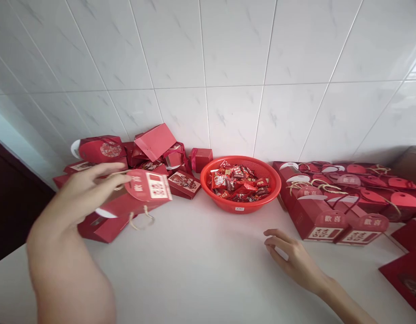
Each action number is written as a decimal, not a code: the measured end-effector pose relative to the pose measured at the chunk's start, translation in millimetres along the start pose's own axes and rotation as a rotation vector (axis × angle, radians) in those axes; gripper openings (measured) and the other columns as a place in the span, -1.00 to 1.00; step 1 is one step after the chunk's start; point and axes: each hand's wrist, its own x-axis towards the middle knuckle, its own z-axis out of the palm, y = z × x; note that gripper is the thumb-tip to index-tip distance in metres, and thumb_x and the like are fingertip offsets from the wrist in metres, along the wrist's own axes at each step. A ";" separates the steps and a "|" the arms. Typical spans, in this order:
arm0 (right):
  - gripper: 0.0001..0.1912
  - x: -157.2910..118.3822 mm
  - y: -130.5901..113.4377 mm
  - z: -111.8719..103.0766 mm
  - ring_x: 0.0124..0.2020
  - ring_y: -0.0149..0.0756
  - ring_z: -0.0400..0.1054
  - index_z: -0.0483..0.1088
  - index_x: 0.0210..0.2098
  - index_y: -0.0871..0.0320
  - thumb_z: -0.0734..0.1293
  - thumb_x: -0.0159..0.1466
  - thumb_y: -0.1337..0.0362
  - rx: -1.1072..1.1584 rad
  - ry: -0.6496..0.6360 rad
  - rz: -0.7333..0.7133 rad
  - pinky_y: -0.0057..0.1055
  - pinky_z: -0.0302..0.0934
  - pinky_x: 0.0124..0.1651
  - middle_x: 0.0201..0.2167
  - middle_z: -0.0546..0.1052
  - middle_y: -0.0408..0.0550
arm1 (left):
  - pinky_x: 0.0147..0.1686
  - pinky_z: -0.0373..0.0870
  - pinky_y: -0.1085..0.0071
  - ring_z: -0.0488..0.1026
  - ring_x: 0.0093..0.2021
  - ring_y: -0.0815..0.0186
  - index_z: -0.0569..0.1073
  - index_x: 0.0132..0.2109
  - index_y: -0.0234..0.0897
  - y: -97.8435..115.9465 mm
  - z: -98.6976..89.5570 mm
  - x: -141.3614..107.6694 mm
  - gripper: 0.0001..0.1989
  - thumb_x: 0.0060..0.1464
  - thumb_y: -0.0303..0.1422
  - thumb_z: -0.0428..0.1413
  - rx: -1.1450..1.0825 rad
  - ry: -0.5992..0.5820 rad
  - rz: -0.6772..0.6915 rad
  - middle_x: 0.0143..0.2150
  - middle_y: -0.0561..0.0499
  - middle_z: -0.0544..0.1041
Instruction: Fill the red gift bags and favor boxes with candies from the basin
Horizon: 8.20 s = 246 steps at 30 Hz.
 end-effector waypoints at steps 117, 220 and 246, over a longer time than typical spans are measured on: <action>-0.78 189.8 57.1 -16.3 -0.22 -0.13 0.47 0.54 -0.36 0.06 0.55 0.00 0.20 0.065 -0.117 0.385 -0.38 0.20 -0.23 -0.34 0.59 -0.12 | -0.07 0.46 0.22 0.51 0.07 -0.15 0.38 0.19 -0.33 122.5 258.7 25.3 -0.15 -0.24 -0.05 0.36 0.411 -0.937 0.786 0.12 -0.29 0.54; -0.73 188.8 78.2 -6.0 -0.52 -0.34 0.34 0.41 -0.24 0.13 0.29 0.04 0.25 0.592 0.351 0.432 -0.42 0.24 -0.46 -0.49 0.44 -0.17 | -0.22 0.41 0.36 0.51 -0.07 0.06 0.63 -0.31 -0.19 126.4 252.0 11.2 -0.83 -0.15 -0.37 0.22 0.513 -0.845 0.964 -0.21 -0.08 0.62; -0.67 188.7 68.4 -13.5 -0.58 -0.37 0.32 0.40 -0.29 0.15 0.36 -0.08 0.23 0.809 0.444 0.489 -0.42 0.20 -0.49 -0.57 0.44 -0.24 | 0.18 0.38 0.14 0.45 0.21 0.06 0.38 0.12 -0.17 110.3 268.7 29.6 -0.52 0.02 -0.42 0.22 -0.381 -0.602 0.683 0.22 -0.09 0.48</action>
